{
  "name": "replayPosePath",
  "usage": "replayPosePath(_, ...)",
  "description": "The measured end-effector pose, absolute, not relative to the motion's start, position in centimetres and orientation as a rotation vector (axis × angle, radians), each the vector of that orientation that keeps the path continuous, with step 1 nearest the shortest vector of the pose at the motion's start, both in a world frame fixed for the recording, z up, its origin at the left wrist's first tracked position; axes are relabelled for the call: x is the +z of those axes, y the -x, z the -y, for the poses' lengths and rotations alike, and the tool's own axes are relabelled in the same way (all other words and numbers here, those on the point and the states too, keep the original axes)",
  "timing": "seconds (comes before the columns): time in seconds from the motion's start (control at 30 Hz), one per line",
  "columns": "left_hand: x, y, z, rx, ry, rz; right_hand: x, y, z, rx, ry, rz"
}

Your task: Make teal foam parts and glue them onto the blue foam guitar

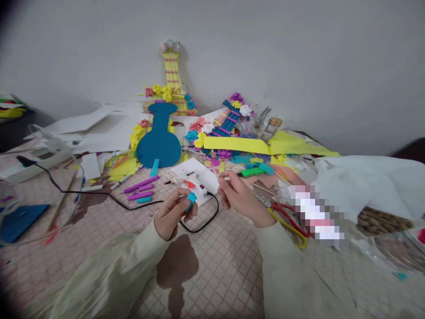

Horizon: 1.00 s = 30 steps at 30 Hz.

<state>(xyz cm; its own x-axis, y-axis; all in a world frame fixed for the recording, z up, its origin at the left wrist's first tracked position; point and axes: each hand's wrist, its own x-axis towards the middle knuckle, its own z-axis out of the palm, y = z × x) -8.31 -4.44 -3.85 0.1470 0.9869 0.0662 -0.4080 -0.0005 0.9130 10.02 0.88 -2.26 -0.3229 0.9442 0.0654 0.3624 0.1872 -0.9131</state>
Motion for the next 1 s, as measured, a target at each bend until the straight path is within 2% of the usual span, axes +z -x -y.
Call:
replayPosePath(0.27, -3.8, 8.1, 4.4, 1.243, -0.997, -0.916, -2.7, -7.5, 2.7, 1.432, 1.078, 1.564)
replayPosePath(0.7, -4.9, 8.0, 4.5, 1.117, -1.287, -1.012, -3.2, -8.1, 3.7, 1.439, 1.215, 1.426)
replayPosePath(1.0, -4.9, 8.2, 4.6, 1.111, -1.385, -1.077, -2.6, -8.0, 4.0, 1.368, 1.208, 1.54)
